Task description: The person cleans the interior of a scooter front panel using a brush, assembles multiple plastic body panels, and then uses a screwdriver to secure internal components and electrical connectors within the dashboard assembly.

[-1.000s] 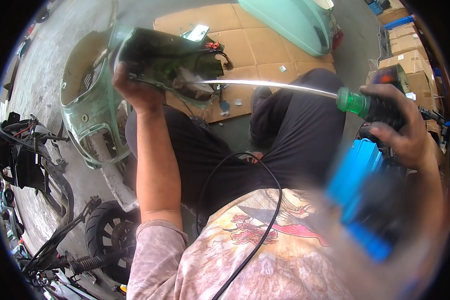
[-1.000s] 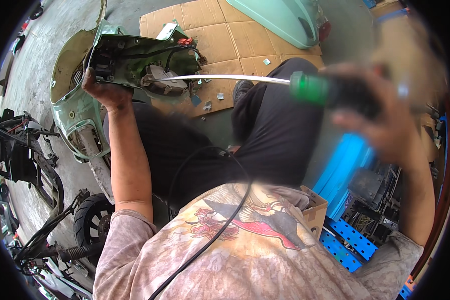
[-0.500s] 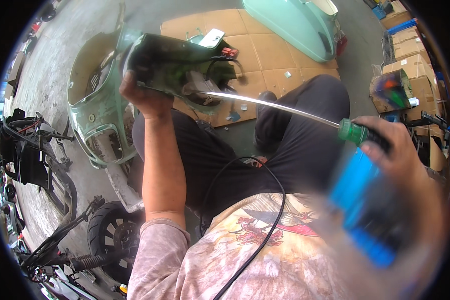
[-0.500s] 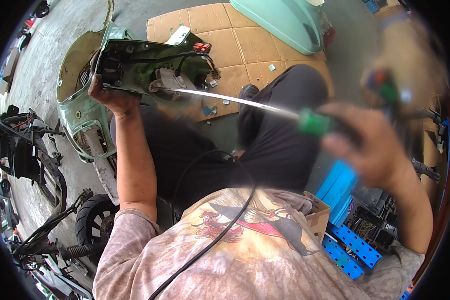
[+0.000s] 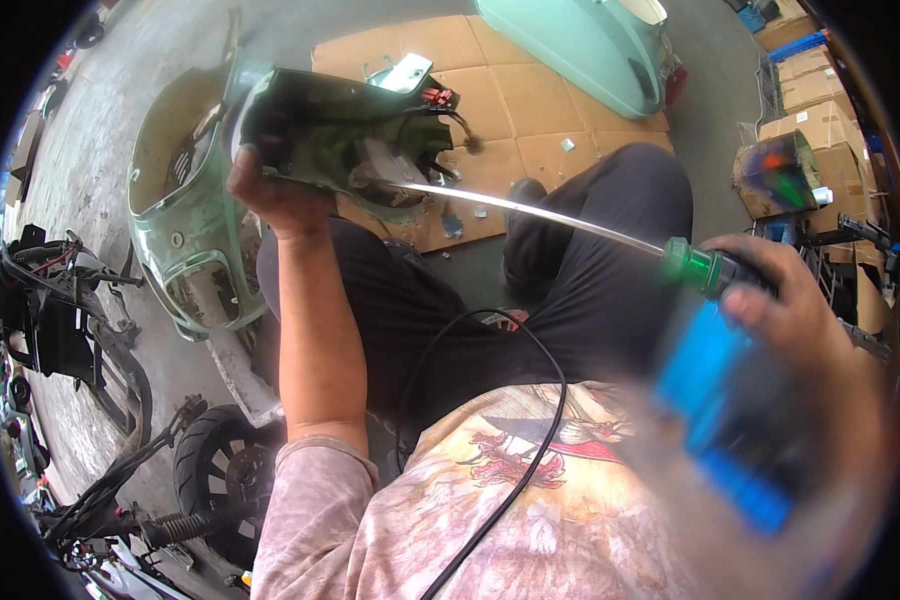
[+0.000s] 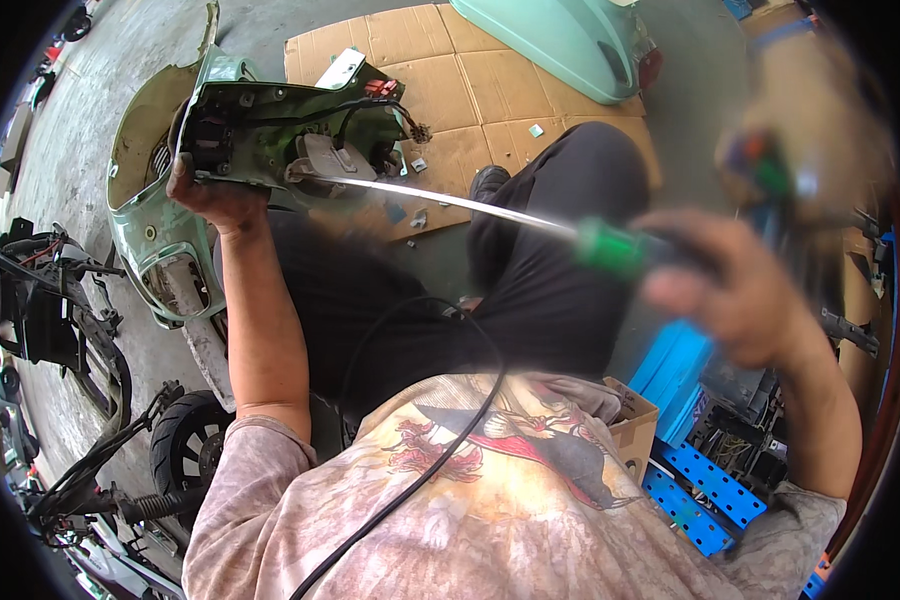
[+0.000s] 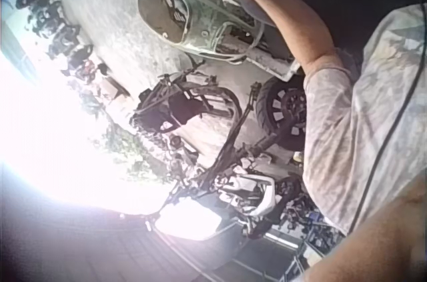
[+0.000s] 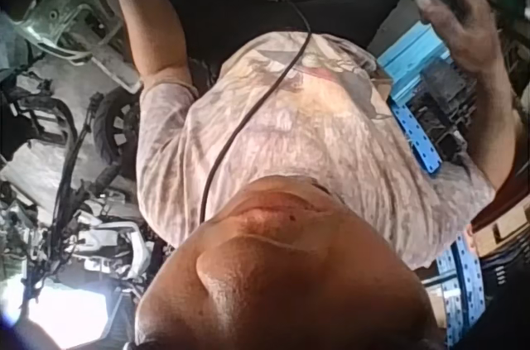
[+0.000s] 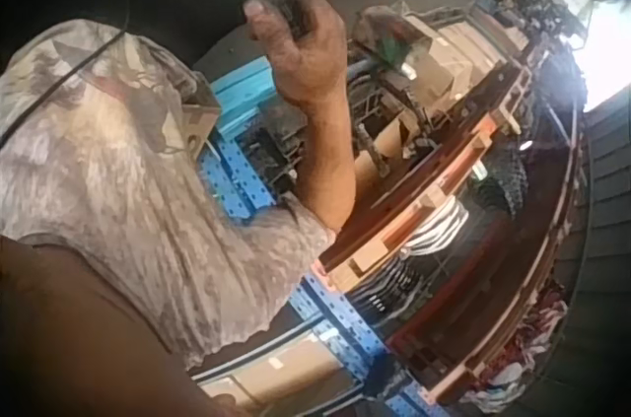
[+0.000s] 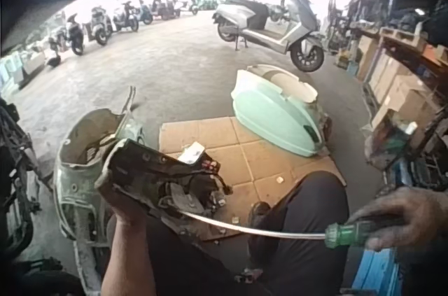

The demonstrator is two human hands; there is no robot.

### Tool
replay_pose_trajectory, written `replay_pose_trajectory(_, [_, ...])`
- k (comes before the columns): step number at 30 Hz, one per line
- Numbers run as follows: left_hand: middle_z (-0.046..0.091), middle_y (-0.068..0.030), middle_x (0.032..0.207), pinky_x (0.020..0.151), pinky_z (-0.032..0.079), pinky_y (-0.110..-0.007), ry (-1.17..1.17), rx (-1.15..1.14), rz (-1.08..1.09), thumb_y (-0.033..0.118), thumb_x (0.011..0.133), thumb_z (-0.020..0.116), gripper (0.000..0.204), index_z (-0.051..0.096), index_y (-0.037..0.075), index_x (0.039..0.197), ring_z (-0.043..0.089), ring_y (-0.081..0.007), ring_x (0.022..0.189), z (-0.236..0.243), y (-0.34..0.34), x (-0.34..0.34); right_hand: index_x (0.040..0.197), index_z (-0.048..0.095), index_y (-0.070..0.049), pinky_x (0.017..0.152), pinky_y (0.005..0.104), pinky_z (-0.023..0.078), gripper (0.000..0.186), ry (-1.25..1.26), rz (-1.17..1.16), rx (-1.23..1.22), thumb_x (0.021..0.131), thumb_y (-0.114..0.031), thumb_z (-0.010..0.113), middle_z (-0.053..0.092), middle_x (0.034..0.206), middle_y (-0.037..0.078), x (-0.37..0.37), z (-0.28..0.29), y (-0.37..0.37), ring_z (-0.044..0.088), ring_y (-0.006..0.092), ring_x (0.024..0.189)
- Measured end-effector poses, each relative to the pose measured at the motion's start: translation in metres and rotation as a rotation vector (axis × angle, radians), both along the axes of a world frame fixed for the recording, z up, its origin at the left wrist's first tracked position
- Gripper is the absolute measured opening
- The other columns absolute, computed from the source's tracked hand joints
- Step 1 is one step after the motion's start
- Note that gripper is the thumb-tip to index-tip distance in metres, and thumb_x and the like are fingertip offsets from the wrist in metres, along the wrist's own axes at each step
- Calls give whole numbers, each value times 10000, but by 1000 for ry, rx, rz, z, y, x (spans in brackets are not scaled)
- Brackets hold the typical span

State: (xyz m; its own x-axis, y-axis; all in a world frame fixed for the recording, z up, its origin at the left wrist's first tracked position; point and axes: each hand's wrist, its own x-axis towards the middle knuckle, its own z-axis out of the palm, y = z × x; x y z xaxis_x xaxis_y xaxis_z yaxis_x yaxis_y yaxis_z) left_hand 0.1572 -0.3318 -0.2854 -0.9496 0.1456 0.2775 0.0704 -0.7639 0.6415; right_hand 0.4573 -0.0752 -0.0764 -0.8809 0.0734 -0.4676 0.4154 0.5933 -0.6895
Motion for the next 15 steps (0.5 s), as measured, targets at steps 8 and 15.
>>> replay_pose_trajectory(8, [593, -112, 1020, 890, 442, -393, 67, -38, 82, 424, 766, 510, 603, 535, -3, 1190, 564, -244, 1003, 4, 2, -3, 1340, 409, -45, 581, 258, 437, 535, 548, -252, 348, 883, -244, 601, 566, 897, 82, 6, -22, -4, 521, 117, 673])
replay_pose_trajectory(15, [586, -94, 953, 865, 444, -390, -3, 52, 71, 435, 789, 461, 571, 558, 4, 1150, 563, -244, 946, 7, 5, -2, 1420, 312, -48, 750, 265, 528, 580, 645, -186, 344, 917, -198, 557, 520, 1176, 174, 28, -20, 13, 582, 191, 924])
